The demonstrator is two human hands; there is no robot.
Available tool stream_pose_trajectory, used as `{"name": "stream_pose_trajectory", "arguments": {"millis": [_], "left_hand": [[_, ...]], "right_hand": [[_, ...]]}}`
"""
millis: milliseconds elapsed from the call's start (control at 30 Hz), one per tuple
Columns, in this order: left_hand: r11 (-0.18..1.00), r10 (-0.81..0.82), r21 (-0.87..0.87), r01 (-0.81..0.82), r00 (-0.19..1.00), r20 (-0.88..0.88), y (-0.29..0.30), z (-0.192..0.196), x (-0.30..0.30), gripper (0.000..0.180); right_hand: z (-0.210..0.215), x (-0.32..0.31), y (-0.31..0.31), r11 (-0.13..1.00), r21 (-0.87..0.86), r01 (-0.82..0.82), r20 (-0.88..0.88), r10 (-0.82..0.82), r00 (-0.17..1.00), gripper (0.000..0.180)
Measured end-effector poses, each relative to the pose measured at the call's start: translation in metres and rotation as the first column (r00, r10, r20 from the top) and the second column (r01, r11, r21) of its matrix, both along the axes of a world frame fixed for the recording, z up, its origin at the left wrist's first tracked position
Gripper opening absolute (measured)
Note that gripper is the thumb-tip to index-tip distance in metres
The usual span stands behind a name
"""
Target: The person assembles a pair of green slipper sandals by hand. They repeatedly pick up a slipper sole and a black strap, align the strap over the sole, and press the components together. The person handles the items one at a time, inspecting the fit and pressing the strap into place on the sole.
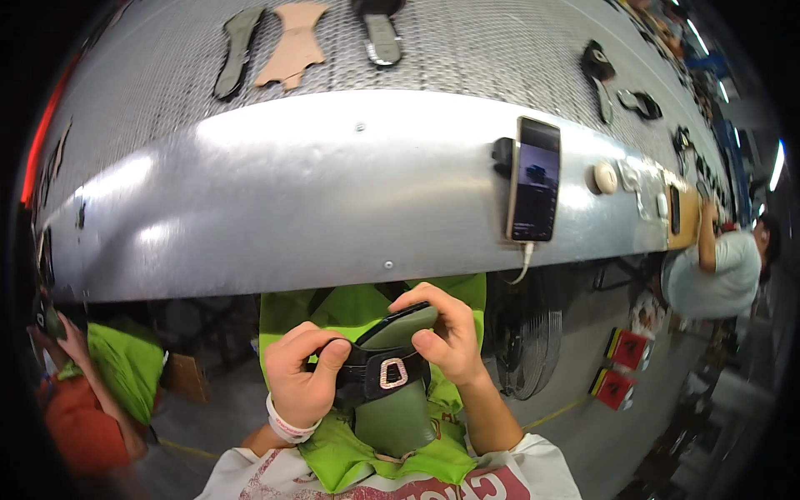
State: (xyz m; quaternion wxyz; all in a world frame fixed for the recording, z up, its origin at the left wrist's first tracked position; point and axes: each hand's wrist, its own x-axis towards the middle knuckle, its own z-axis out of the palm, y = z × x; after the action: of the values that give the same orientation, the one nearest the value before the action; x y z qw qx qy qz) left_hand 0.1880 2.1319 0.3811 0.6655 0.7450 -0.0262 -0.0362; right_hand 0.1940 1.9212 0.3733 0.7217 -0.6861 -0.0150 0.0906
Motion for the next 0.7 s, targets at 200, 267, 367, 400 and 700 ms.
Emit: {"name": "stream_pose_trajectory", "arguments": {"millis": [200,267,367,400,700], "left_hand": [[1.000,0.019,-0.004,-0.019,1.000,-0.006,0.016,0.006,-0.006,0.014],[1.000,-0.009,-0.024,0.008,1.000,-0.023,0.019,0.003,-0.006,0.017],[0.962,-0.221,-0.191,0.194,0.965,-0.137,0.023,-0.017,0.003,0.021],[0.892,-0.387,-0.339,0.298,0.892,-0.234,0.027,-0.027,0.014,0.020],[0.856,-0.490,-0.299,0.421,0.845,-0.215,0.028,-0.010,0.031,0.023]], "right_hand": [[-0.010,0.005,0.027,0.985,-0.114,0.130,0.178,-0.108,0.978,0.041],[-0.012,0.006,0.030,0.989,-0.071,0.127,0.184,-0.112,0.977,0.041],[-0.010,0.005,0.032,0.992,-0.036,0.120,0.232,-0.108,0.967,0.040],[-0.011,0.005,0.033,0.995,-0.042,0.094,0.226,-0.082,0.971,0.039],[-0.005,0.013,0.021,0.996,-0.086,0.030,0.159,-0.016,0.987,0.036]]}}
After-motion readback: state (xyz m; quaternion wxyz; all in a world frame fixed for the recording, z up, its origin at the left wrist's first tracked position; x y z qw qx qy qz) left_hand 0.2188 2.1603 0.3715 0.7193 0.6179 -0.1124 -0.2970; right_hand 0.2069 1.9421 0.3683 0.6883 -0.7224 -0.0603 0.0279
